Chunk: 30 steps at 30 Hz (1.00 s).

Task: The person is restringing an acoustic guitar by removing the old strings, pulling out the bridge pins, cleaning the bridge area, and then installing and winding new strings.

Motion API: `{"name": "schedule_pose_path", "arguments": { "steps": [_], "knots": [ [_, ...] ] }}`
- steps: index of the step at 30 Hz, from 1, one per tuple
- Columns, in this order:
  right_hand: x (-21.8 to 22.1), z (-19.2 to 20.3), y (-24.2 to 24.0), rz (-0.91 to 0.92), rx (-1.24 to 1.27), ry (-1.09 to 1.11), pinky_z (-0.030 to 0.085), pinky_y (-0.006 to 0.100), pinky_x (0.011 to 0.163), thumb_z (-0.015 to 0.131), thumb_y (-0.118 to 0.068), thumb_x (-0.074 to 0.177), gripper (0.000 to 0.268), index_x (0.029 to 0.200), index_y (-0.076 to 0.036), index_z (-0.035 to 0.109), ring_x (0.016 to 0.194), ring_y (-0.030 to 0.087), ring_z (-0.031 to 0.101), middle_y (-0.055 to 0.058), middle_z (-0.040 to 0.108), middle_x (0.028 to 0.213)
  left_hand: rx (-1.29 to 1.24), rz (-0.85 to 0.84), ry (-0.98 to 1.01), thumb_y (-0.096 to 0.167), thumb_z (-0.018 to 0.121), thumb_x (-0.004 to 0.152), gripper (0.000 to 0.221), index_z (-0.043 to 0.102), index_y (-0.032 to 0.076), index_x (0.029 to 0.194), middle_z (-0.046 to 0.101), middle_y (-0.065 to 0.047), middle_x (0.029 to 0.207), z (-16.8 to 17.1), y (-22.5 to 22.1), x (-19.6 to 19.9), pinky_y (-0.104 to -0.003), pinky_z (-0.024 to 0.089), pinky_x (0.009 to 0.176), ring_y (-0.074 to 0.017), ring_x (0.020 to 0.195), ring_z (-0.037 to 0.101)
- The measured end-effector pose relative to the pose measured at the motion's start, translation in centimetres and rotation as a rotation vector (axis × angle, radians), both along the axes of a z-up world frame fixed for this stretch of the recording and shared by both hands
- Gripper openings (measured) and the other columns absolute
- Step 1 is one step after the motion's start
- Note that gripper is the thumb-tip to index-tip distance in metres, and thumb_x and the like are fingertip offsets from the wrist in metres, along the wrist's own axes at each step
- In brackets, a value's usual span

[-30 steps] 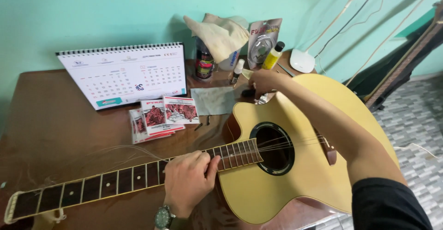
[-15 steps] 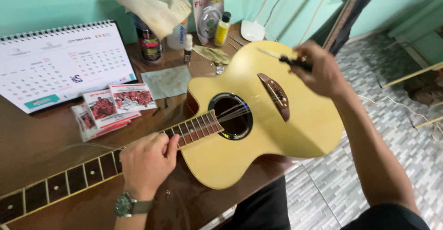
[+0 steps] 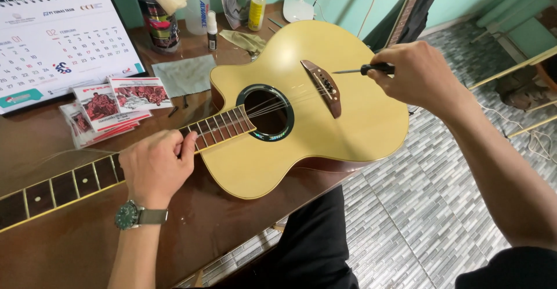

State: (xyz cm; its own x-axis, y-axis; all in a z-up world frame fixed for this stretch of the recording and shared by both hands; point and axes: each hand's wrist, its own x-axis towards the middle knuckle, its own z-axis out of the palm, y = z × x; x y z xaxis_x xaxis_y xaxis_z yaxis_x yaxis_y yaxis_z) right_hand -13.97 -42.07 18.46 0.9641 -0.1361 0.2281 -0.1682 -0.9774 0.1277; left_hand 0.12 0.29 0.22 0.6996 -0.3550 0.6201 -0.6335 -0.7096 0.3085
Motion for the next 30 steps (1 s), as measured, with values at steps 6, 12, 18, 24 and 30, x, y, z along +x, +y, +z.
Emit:
{"name": "schedule_pose_path", "arguments": {
  "steps": [6, 12, 18, 24, 30],
  "knots": [
    [-1.4, -5.3, 1.5, -0.111, 0.070, -0.041, 0.058, 0.053, 0.080, 0.071, -0.029, 0.094, 0.037, 0.128, -0.018, 0.074, 0.092, 0.041, 0.073, 0.014, 0.075, 0.098, -0.027, -0.002, -0.010, 0.051, 0.070, 0.099, 0.058, 0.038, 0.022, 0.060, 0.043, -0.002, 0.055, 0.1, -0.1, 0.0, -0.035, 0.046, 0.054, -0.0269, 0.058, 0.060],
    [-1.6, -5.3, 2.4, -0.158, -0.074, -0.010, 0.058, 0.050, 0.076, 0.068, -0.031, 0.094, 0.029, 0.120, -0.027, 0.078, 0.087, 0.040, 0.071, 0.008, 0.072, 0.100, -0.043, -0.028, 0.011, 0.051, 0.070, 0.098, 0.057, 0.039, 0.021, 0.060, 0.043, -0.003, 0.055, 0.1, 0.1, 0.1, -0.035, 0.046, 0.054, -0.0280, 0.058, 0.060],
    [0.2, -2.1, 2.6, -0.158, -0.122, 0.075, 0.058, 0.052, 0.075, 0.067, -0.032, 0.091, 0.028, 0.116, -0.032, 0.080, 0.087, 0.039, 0.071, 0.005, 0.073, 0.098, -0.051, -0.019, 0.013, 0.051, 0.069, 0.101, 0.058, 0.040, 0.021, 0.061, 0.043, -0.003, 0.056, -0.3, 0.1, 0.1, -0.034, 0.046, 0.054, -0.0264, 0.058, 0.060],
    [1.8, -1.8, 2.3, -0.180, -0.183, 0.166, 0.058, 0.047, 0.075, 0.069, -0.032, 0.088, 0.028, 0.113, -0.033, 0.081, 0.085, 0.034, 0.073, 0.001, 0.075, 0.092, -0.040, -0.010, 0.015, 0.051, 0.069, 0.102, 0.058, 0.041, 0.022, 0.061, 0.043, -0.002, 0.055, -0.7, 0.1, 0.3, -0.034, 0.044, 0.054, -0.0266, 0.056, 0.059],
    [3.9, 1.0, 3.9, -0.223, -0.209, 0.381, 0.051, 0.046, 0.068, 0.053, -0.024, 0.092, 0.039, 0.119, -0.028, 0.080, 0.095, 0.035, 0.071, 0.005, 0.080, 0.099, 0.123, 0.005, 0.088, 0.040, 0.070, 0.108, 0.058, 0.044, 0.019, 0.061, 0.046, 0.005, 0.055, -1.2, 0.0, 0.5, -0.036, 0.024, 0.045, -0.0215, 0.048, 0.043]
  ]
}}
